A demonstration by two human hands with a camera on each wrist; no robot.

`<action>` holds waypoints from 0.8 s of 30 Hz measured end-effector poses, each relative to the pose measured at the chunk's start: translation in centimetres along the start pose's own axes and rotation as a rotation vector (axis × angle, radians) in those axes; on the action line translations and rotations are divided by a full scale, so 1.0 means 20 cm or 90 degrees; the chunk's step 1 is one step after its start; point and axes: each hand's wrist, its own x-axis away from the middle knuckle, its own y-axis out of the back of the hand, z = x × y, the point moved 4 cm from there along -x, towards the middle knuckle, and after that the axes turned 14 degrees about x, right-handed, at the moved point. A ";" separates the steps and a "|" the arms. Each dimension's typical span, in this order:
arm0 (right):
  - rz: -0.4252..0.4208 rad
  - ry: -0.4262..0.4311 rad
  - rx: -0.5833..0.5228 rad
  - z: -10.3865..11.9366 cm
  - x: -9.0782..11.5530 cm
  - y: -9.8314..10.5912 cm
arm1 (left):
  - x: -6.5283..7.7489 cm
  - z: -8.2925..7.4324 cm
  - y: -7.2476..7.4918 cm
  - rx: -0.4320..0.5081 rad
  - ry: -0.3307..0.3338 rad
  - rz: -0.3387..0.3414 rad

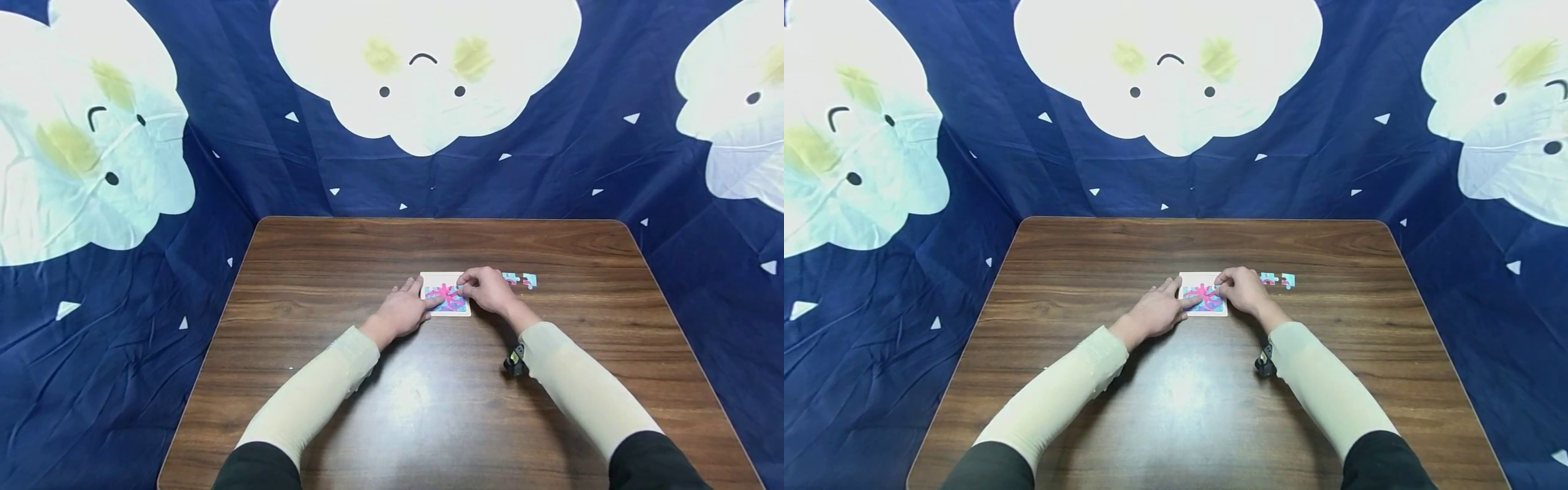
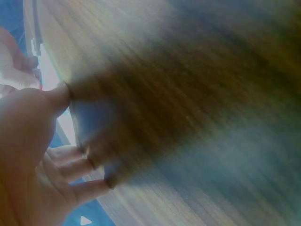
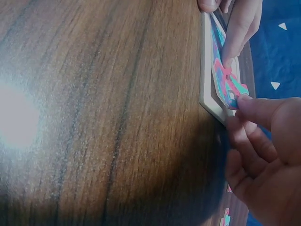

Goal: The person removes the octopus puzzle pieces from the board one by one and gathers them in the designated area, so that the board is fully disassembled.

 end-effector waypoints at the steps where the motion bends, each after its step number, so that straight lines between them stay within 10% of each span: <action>1: 0.001 -0.004 -0.003 0.00 0.00 0.00 | 0.00 0.00 0.00 0.001 0.000 -0.001; 24: -0.027 -0.025 0.015 -0.02 0.01 -0.03 | -0.03 -0.08 0.01 -0.115 0.021 0.062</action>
